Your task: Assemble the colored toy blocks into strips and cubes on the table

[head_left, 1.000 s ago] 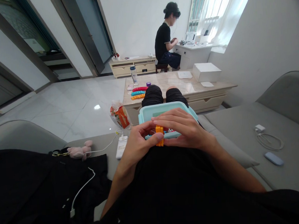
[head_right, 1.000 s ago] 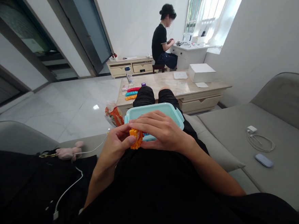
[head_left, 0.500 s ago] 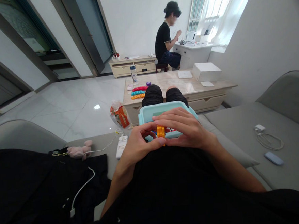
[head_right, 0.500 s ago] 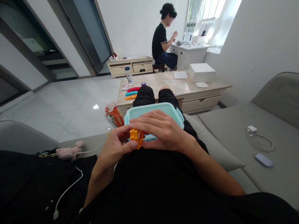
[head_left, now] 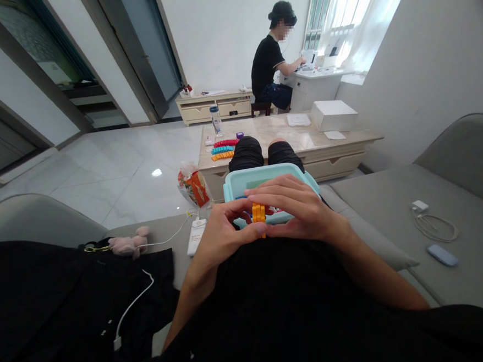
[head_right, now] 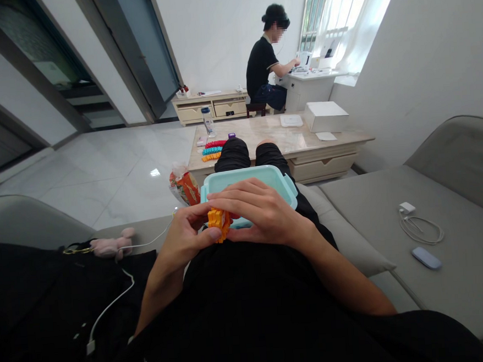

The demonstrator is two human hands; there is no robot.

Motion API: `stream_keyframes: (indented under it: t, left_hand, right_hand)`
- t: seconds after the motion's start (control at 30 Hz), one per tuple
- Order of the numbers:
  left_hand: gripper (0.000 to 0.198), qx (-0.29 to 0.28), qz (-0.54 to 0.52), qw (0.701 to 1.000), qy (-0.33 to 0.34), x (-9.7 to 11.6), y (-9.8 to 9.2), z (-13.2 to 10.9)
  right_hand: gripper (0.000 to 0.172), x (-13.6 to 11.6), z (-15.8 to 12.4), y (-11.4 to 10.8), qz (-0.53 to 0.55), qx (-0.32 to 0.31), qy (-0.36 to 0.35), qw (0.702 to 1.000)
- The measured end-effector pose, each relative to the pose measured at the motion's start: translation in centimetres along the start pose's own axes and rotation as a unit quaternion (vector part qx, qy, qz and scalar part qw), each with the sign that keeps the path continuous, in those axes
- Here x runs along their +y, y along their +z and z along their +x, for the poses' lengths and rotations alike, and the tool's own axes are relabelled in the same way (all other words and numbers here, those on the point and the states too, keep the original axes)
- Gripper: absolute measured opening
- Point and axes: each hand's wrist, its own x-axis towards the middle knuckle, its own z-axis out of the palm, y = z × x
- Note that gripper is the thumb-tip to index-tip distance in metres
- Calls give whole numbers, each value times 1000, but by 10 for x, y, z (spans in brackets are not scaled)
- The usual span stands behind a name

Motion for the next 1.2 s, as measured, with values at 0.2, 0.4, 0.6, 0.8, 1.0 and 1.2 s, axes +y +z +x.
stream_keyframes:
  t: [0.2, 0.4, 0.6, 0.8, 1.0, 1.2]
  left_hand:
    - [47, -22, -20, 999, 19, -2, -5, -2]
    - [51, 79, -20, 997, 10, -5, -11, -2]
    - [54, 148, -46, 987, 52, -13, -16, 1]
    - [54, 155, -64, 984, 52, -21, -12, 11]
    - [56, 152, -80, 983, 58, -27, -11, 13]
    - [52, 135, -74, 986, 59, -24, -7, 12]
  right_hand:
    - [66, -9, 4, -1, -2, -3, 8, 1000]
    - [57, -7, 7, -24, -7, -8, 79, 997]
    - [18, 38, -16, -21, -83, -3, 159, 984]
    - [11, 41, -22, 6, -93, -109, 236, 961]
    - [22, 16, -15, 25, -23, -226, 280, 933]
    - [54, 11, -16, 21, -86, -314, 331, 886]
